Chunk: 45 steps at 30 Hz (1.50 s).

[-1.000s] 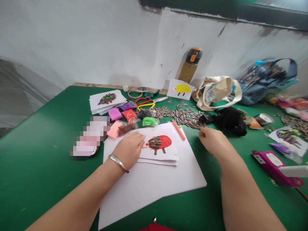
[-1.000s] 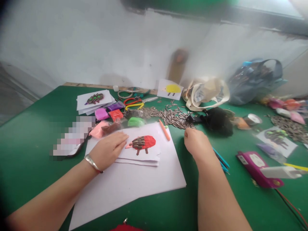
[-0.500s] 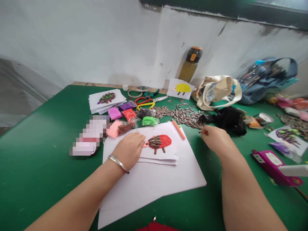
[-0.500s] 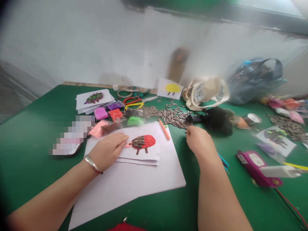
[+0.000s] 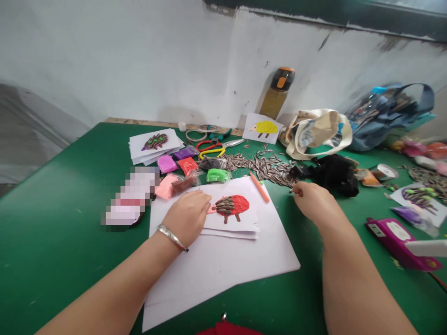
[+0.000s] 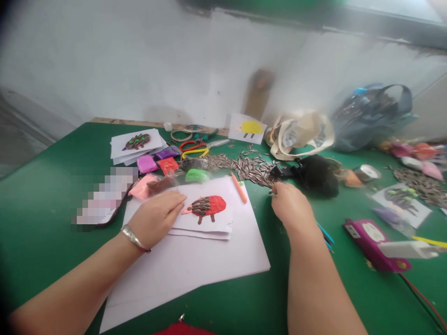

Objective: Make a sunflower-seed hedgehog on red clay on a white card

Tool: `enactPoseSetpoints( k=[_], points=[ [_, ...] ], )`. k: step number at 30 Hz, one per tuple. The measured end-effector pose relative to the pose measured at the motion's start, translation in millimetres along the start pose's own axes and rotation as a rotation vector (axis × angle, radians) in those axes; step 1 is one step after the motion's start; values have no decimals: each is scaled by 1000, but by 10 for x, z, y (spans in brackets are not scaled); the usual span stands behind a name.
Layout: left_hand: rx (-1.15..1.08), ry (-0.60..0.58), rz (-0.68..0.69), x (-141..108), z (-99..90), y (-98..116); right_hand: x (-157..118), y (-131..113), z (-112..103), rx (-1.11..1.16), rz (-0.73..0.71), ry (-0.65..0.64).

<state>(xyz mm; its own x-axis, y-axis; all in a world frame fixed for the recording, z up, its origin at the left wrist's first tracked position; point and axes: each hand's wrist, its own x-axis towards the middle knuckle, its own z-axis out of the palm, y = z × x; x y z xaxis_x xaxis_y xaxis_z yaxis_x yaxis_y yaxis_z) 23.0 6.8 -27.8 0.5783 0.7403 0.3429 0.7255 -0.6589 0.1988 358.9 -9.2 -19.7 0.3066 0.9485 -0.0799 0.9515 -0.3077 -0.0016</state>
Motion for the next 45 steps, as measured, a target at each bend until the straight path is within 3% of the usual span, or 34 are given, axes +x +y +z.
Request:
enactPoseSetpoints(
  k=[6, 11, 22, 30, 33, 36, 40, 45],
  points=[
    [-22, 16, 24, 23, -28, 52, -17, -32, -7, 23, 3, -57],
    [-9, 45, 62, 23, -34, 61, -10, 0, -11, -10, 16, 20],
    [-21, 8, 88, 18, 3, 97, 32, -58, 60, -37, -42, -45],
    [-44, 18, 81, 11, 33, 99, -28, -142, 50, -6, -61, 11],
    [-72, 34, 75, 19, 17, 116, -77, -227, -32, 157, -42, 126],
    [-130, 70, 58, 18, -10, 145, -187, -421, -139, 420, -124, 189],
    [-245, 156, 83, 11, -43, 209, -422, -802, -191, 724, -286, 57],
    [-443, 101, 88, 10, -70, 316, -668, -1173, -111, 1049, -391, -208]
  ],
)
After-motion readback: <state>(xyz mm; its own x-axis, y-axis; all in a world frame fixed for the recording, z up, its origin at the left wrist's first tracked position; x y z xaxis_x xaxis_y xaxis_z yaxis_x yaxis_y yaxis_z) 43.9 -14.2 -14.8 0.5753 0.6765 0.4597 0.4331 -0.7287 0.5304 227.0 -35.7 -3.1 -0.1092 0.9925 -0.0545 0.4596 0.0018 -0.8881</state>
